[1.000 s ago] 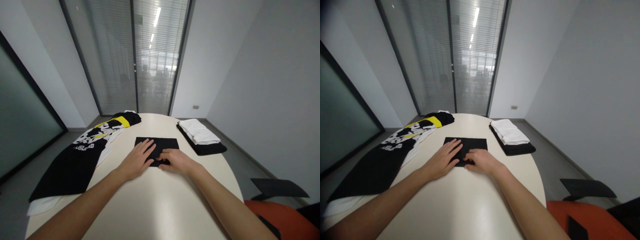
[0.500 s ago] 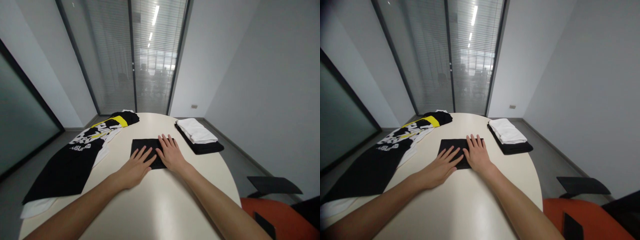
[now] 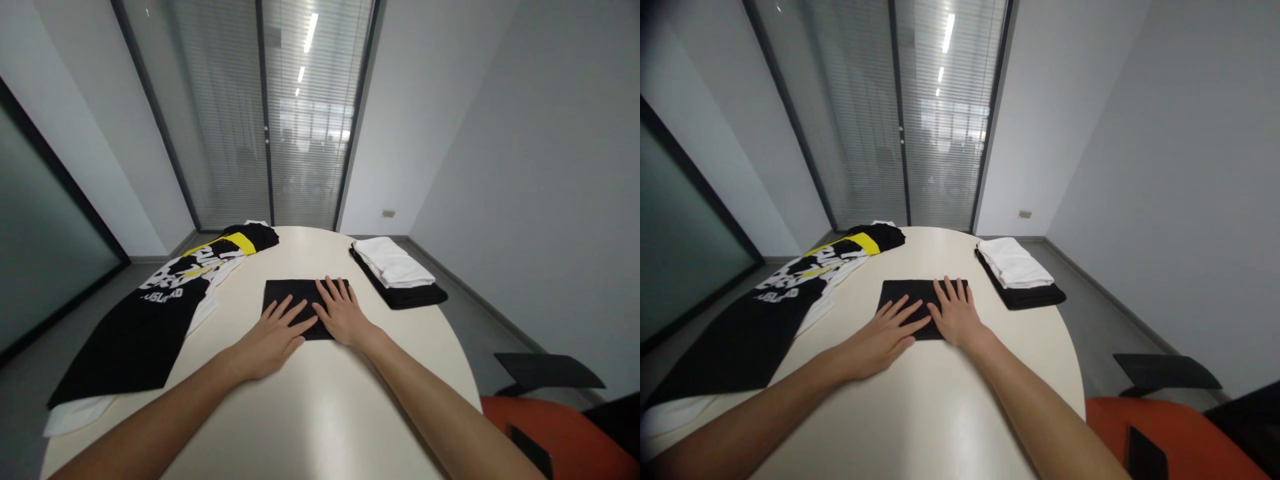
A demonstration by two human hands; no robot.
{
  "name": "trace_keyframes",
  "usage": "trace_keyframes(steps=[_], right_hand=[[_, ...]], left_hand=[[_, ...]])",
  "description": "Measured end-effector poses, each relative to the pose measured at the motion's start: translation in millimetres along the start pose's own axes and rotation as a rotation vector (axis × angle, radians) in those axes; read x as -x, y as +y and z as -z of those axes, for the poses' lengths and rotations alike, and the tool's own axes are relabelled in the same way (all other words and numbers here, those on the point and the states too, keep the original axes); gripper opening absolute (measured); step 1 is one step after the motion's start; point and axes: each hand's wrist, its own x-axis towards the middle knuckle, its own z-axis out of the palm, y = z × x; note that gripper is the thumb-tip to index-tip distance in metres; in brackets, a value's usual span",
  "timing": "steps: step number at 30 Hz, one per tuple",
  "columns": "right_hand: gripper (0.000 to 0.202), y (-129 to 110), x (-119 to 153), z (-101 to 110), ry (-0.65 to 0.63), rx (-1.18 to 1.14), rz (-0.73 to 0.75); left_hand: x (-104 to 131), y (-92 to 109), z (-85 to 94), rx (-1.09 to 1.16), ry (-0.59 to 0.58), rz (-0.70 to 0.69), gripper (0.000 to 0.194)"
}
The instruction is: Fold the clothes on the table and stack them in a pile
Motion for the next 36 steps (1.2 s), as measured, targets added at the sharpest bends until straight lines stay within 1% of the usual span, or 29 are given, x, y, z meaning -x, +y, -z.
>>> trace_keyframes(steps=[2,3,5,6,7,10,12,14,17,19,20,21,22,24,25,26,27,29,31,33,36], right_hand=[[0.065,1.0,0.5,-4.1,-0.014,-0.01,-0.018],[0.065,1.1,0.8,-5.5,-0.013,-0.013,-0.023],[0.065,0.8,1.4,-6.7,-0.009,-0.018,-0.025],[0.065,0.6,1.5,-6.7,-0.01,-0.021,-0.026],[0.065,0.5,1.5,-6.3,-0.014,-0.026,-0.029],[0.066,1.4,1.1,-4.0,-0.047,-0.05,-0.035],[0.068,3.9,1.0,-1.6,-0.087,-0.076,-0.044],[0.073,8.1,1.3,1.6,-0.141,-0.11,-0.075],[0.086,18.4,2.4,8.2,-0.241,-0.172,-0.165],[0.091,28.1,2.2,12.7,-0.291,-0.226,-0.19],[0.091,33.8,1.5,14.3,-0.292,-0.258,-0.185],[0.088,40.1,0.4,15.3,-0.264,-0.292,-0.17],[0.082,46.6,-1.2,15.4,-0.208,-0.324,-0.153],[0.066,59.9,-5.4,13.0,-0.044,-0.382,-0.134],[0.06,66.2,-7.7,10.5,0.027,-0.413,-0.137],[0.057,71.9,-10.0,7.4,0.07,-0.457,-0.145],[0.056,76.9,-12.1,4.1,0.088,-0.515,-0.158],[0.057,84.0,-15.6,-1.7,0.077,-0.667,-0.184],[0.057,87.4,-18.0,-4.3,0.072,-0.815,-0.205],[0.056,87.7,-19.0,-2.7,0.078,-0.926,-0.24],[0.06,84.3,-18.5,4.1,0.04,-1.088,-0.329]], left_hand=[[-6.0,-0.5,0.8,0.065,0.117,0.054,0.04],[-10.0,-1.8,0.7,0.084,0.187,0.094,0.04],[-18.3,-6.4,-1.6,0.07,0.303,0.17,0.04],[-21.6,-9.4,-3.9,0.038,0.329,0.193,0.042],[-23.7,-12.6,-6.7,-0.001,0.328,0.212,0.048],[-23.3,-20.8,-16.0,-0.071,0.236,0.26,0.064],[-19.6,-23.5,-19.8,-0.078,0.191,0.281,0.066],[-16.0,-24.6,-21.0,-0.068,0.172,0.285,0.069],[-14.2,-26.2,-21.0,-0.023,0.154,0.265,0.073],[-15.7,-29.0,-21.8,0.025,0.154,0.256,0.073],[-17.0,-31.2,-22.3,0.057,0.168,0.266,0.069],[-18.3,-34.1,-22.7,0.088,0.199,0.292,0.065],[-19.4,-37.5,-22.8,0.114,0.246,0.335,0.06],[-20.3,-45.4,-21.1,0.126,0.364,0.452,0.051],[-19.6,-49.3,-19.3,0.109,0.409,0.505,0.049],[-18.2,-53.0,-17.0,0.082,0.433,0.544,0.049],[-16.1,-56.0,-14.3,0.056,0.434,0.569,0.049],[-11.0,-60.4,-9.4,0.033,0.398,0.586,0.052],[-6.5,-63.2,-6.5,0.065,0.365,0.597,0.053],[-4.0,-66.3,-6.7,0.165,0.366,0.607,0.053],[-4.7,-73.1,-11.5,0.467,0.394,0.634,0.056]])
